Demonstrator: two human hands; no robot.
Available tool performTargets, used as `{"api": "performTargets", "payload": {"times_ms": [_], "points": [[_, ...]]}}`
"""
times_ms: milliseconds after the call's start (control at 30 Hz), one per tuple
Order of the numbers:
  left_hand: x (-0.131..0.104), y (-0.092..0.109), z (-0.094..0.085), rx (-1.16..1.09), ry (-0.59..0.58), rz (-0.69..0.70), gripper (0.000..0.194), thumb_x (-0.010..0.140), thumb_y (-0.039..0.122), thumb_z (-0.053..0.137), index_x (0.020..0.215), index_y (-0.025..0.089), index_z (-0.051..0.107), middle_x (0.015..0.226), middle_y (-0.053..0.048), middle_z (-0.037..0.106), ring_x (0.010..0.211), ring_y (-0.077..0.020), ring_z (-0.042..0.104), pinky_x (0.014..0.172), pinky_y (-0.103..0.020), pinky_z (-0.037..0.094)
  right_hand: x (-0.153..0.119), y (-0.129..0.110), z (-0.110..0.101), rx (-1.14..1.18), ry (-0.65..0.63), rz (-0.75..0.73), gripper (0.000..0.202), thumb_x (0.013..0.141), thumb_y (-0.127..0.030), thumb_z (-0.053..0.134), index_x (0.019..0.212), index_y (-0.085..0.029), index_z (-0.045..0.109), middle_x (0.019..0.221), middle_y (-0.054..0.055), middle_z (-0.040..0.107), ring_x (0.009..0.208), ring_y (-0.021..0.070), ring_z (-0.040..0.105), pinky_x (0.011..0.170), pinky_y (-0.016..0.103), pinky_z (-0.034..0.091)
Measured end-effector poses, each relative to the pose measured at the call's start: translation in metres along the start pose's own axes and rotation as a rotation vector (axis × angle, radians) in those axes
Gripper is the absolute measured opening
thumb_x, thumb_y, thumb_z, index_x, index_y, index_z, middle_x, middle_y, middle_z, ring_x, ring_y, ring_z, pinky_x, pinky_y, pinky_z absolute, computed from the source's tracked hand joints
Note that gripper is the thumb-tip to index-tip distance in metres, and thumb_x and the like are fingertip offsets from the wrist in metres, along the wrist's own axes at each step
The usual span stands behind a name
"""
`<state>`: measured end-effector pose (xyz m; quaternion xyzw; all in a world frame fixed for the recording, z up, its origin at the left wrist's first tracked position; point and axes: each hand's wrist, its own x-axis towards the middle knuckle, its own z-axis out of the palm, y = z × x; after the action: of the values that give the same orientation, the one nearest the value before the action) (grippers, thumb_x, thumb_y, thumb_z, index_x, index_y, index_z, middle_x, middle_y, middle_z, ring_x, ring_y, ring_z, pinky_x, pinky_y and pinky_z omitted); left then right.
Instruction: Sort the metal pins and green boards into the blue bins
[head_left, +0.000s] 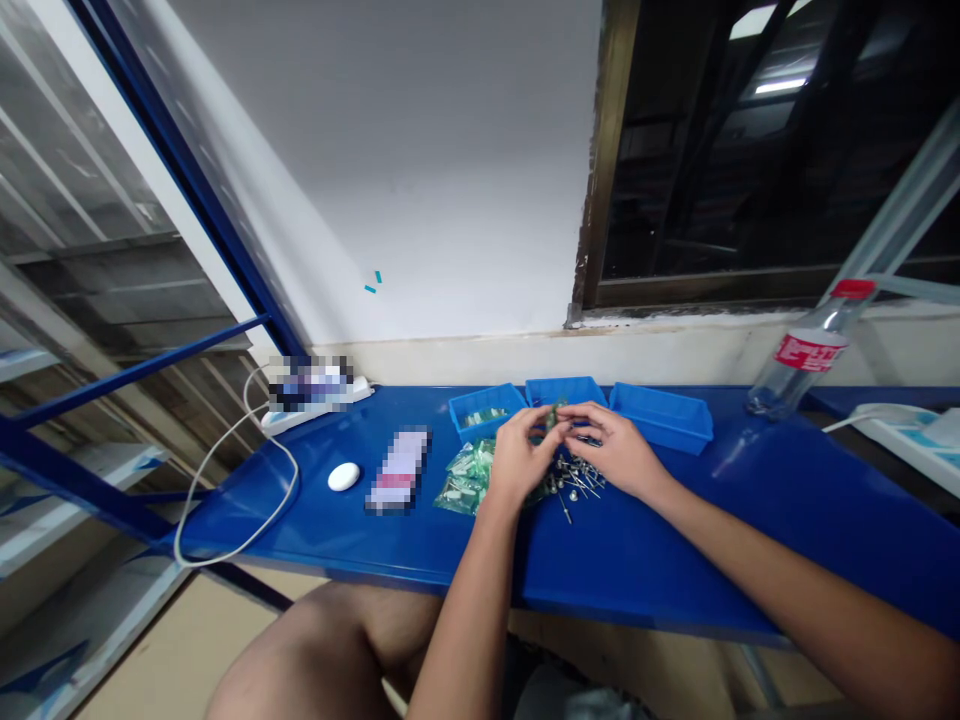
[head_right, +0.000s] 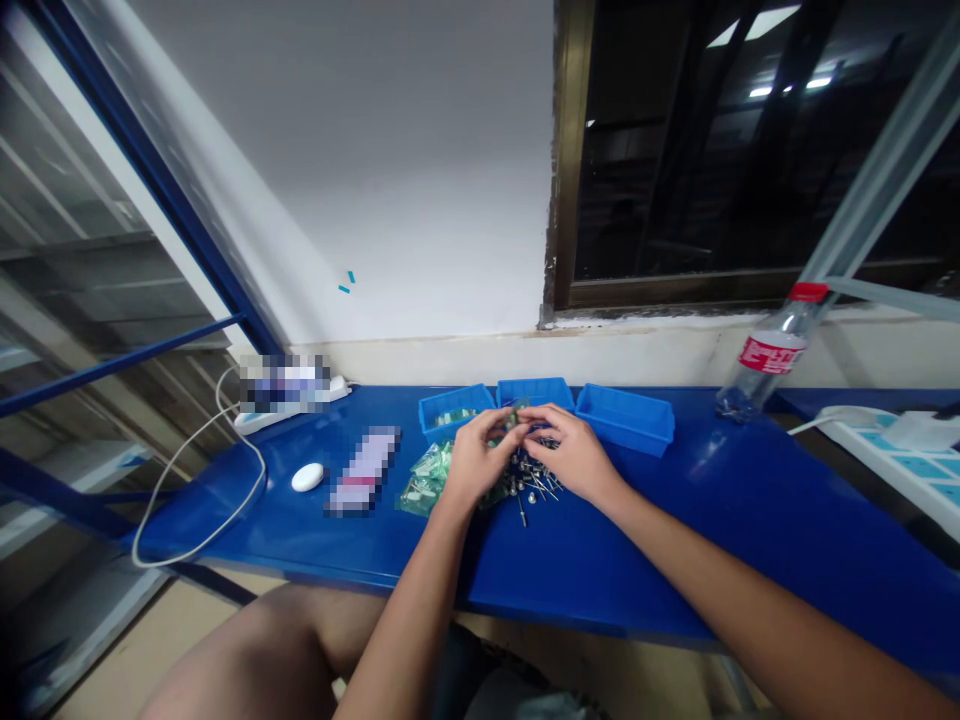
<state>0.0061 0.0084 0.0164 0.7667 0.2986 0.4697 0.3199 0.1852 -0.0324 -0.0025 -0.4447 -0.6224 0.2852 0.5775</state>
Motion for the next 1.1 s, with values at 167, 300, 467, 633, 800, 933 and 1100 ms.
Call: {"api": "performTargets", "payload": {"times_ms": [167,300,467,633,800,933,1100], "points": [[0.002,-0.002,-0.003,0.013,0.05,-0.034,0.023,0.1,0.026,0.064,0.119,0.021,0.075,0.117,-0.007,0.079,0.102,-0.0223,0.076,0.096,-0.037,0.062,0.004,0.0,-0.003,-0.061,0.179,-0.004,0.047,0.086,-0.043,0.081,0.127,-0.023,0.068,0.119,0.012,0.073,0.108,0.0262,0.072,0.089,0.04,0.065],[0.001,0.001,-0.001,-0.057,-0.012,-0.053,0.027,0.099,0.029,0.066,0.124,0.022,0.072,0.112,-0.006,0.08,0.095,-0.0211,0.077,0.089,-0.033,0.062,0.005,0.001,-0.007,-0.007,0.115,0.045,0.045,0.085,-0.049,0.082,0.12,-0.022,0.072,0.116,0.011,0.076,0.107,0.0266,0.073,0.093,0.041,0.063],[0.001,-0.001,0.001,-0.07,0.006,-0.096,0.031,0.094,0.027,0.072,0.125,0.021,0.069,0.099,-0.005,0.079,0.087,-0.0197,0.076,0.084,-0.032,0.063,0.003,0.001,-0.007,0.029,0.099,0.074,0.04,0.083,-0.054,0.083,0.103,-0.02,0.077,0.105,0.01,0.08,0.096,0.0265,0.076,0.092,0.042,0.063],[0.001,-0.005,0.001,-0.101,-0.015,-0.122,0.03,0.092,0.025,0.074,0.122,0.021,0.07,0.1,-0.005,0.079,0.089,-0.019,0.076,0.084,-0.031,0.062,0.003,-0.003,-0.005,0.1,0.109,0.121,0.043,0.078,-0.055,0.086,0.1,-0.02,0.077,0.098,0.009,0.081,0.089,0.0257,0.077,0.086,0.042,0.065],[0.002,-0.007,0.003,-0.247,-0.015,-0.158,0.037,0.09,0.025,0.078,0.125,0.017,0.068,0.096,-0.007,0.079,0.088,-0.0185,0.076,0.081,-0.029,0.062,0.005,-0.008,-0.007,0.132,0.101,0.156,0.048,0.075,-0.059,0.087,0.101,-0.019,0.078,0.097,0.01,0.081,0.075,0.0231,0.074,0.073,0.041,0.065],[0.002,-0.006,0.002,-0.199,0.0,-0.138,0.04,0.092,0.028,0.077,0.128,0.018,0.066,0.099,-0.007,0.08,0.089,-0.0199,0.077,0.082,-0.032,0.063,0.009,-0.008,-0.013,0.09,0.164,0.134,0.048,0.077,-0.058,0.085,0.104,-0.018,0.078,0.096,0.009,0.08,0.068,0.0211,0.072,0.07,0.039,0.063],[-0.002,0.0,-0.002,0.212,-0.107,0.028,0.026,0.097,0.038,0.07,0.117,0.021,0.074,0.118,-0.01,0.079,0.109,-0.0269,0.074,0.099,-0.042,0.059,0.015,-0.009,-0.038,-0.118,0.367,-0.051,0.037,0.089,-0.052,0.076,0.109,-0.021,0.079,0.116,0.01,0.076,0.086,0.0249,0.075,0.08,0.041,0.065]]}}
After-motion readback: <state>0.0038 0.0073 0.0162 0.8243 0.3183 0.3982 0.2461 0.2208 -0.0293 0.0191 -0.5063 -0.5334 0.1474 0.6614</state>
